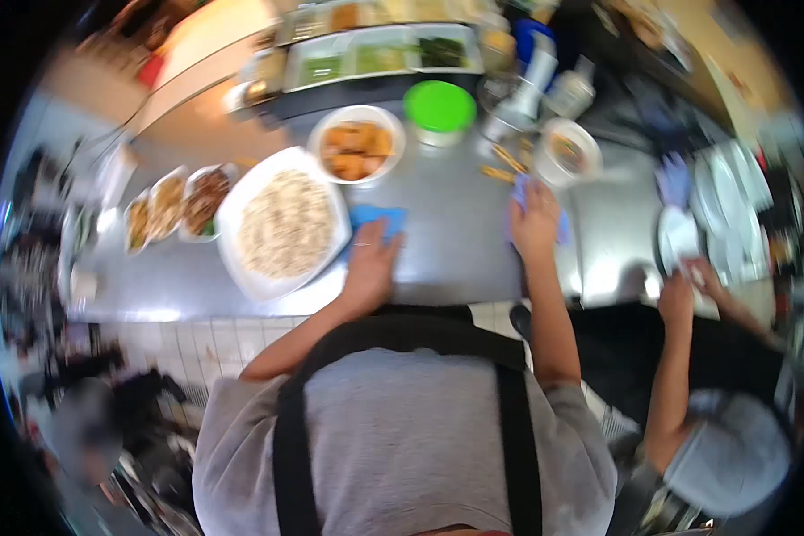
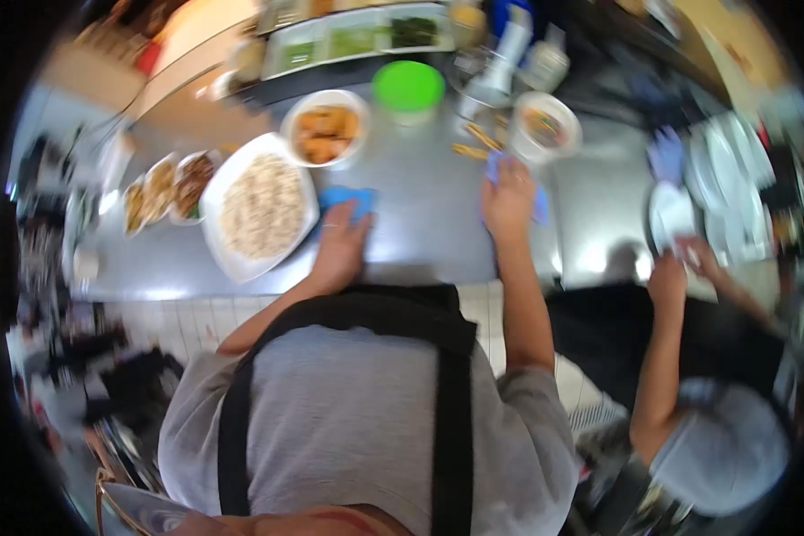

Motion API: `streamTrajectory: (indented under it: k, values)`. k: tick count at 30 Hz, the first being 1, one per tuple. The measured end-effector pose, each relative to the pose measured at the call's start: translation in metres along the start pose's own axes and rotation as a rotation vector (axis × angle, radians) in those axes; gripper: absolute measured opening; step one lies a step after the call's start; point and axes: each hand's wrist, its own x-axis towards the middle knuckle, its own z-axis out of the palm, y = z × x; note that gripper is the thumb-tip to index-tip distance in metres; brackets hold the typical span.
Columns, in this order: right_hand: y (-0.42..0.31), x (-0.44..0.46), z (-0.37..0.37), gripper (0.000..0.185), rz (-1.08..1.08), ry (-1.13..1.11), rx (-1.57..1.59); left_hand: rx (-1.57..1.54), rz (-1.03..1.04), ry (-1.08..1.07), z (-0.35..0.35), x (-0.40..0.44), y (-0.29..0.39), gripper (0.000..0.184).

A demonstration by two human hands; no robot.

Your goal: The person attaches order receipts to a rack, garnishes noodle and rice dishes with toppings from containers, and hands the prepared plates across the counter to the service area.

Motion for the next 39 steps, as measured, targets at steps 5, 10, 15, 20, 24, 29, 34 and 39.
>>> streamTrajectory:
  k: [5,10,15,20,24,29,34,39]
  values:
    - [-0.049,-0.027,0.006,0.044,-0.107,-0.033,0.061,-0.386,-0.094,0.039,0.036,0.029,0.008,0.026]
    - [-0.050,-0.056,-0.026,0.042,-0.143,-0.310,0.277,-0.652,0.003,0.063,0.017,0.061,0.019,0.028]
    - [-0.084,0.009,-0.065,0.035,-0.198,-0.137,0.086,-0.811,0.171,0.386,-0.026,0.082,0.022,0.024]
    - [-0.155,0.055,-0.078,0.027,-0.173,0.004,0.366,-0.527,0.216,0.261,-0.041,0.063,-0.004,0.017]
    - [-0.184,0.043,-0.068,0.021,-0.112,-0.040,0.410,-0.596,0.052,0.377,-0.126,0.054,-0.103,0.019]
    - [-0.205,-0.004,-0.028,0.019,0.144,-0.233,0.304,-0.453,-0.500,0.329,-0.186,0.052,-0.307,0.020]
    - [-0.245,-0.052,0.010,0.029,0.075,-0.176,0.054,-0.156,-0.350,0.317,-0.180,0.121,-0.469,0.024]
    - [-0.272,-0.068,0.040,0.062,0.091,-0.092,0.036,-0.097,-0.272,0.133,-0.152,0.216,-0.529,0.044]
